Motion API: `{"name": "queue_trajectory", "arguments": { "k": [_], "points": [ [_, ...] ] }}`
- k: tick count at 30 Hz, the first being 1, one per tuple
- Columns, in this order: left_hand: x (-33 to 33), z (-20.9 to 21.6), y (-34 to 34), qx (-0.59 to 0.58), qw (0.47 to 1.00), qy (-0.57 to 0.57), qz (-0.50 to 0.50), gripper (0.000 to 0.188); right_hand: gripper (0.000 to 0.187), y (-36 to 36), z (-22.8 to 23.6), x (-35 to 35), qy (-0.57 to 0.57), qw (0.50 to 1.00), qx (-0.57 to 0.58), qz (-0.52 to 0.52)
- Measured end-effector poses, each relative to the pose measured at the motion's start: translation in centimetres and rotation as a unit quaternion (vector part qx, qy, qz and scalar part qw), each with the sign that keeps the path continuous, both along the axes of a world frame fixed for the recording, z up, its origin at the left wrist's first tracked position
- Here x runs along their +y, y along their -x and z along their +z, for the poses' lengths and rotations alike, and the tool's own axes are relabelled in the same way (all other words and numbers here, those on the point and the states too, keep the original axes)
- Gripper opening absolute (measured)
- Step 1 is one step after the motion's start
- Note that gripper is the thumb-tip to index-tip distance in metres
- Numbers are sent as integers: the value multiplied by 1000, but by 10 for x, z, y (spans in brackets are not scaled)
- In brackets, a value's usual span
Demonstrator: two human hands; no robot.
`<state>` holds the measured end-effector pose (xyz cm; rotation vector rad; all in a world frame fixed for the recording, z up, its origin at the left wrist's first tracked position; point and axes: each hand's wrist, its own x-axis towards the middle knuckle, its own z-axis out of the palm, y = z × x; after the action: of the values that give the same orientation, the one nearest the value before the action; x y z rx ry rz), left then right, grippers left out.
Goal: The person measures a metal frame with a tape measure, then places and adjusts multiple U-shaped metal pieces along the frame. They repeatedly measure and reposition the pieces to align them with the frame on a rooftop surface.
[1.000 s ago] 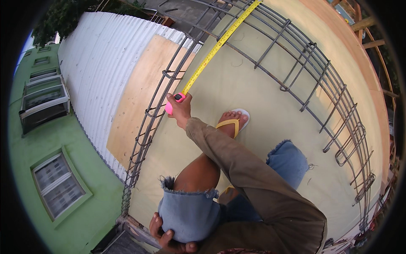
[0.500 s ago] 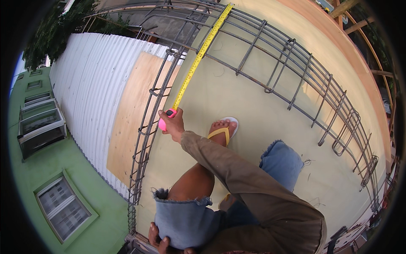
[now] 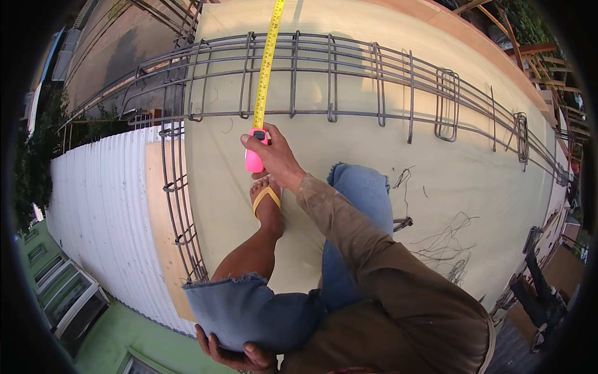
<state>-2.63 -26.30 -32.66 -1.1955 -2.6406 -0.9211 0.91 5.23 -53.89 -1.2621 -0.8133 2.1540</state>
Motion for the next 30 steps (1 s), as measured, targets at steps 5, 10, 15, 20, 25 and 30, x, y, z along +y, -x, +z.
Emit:
{"name": "queue_trajectory", "arguments": {
  "k": [5,10,15,20,25,30],
  "points": [
    [0,-1,13,-53,998,6,-27,69,69,-161,40,48,-71,994,-75,-19],
    [9,-3,22,-47,997,0,-59,68,63,-280,71,50,-87,954,-285,-35],
    [20,-5,25,-56,996,-12,-67,67,65,-272,71,12,-57,983,-172,-20],
    [28,-7,22,-35,994,-15,-99,64,74,-142,20,-41,28,997,-20,63],
    [26,-6,19,-27,995,-8,-93,63,73,-49,-21,-88,108,988,33,108],
    [18,-5,19,-22,997,-14,-66,64,80,-16,-35,-104,127,983,16,132]
  ]
}}
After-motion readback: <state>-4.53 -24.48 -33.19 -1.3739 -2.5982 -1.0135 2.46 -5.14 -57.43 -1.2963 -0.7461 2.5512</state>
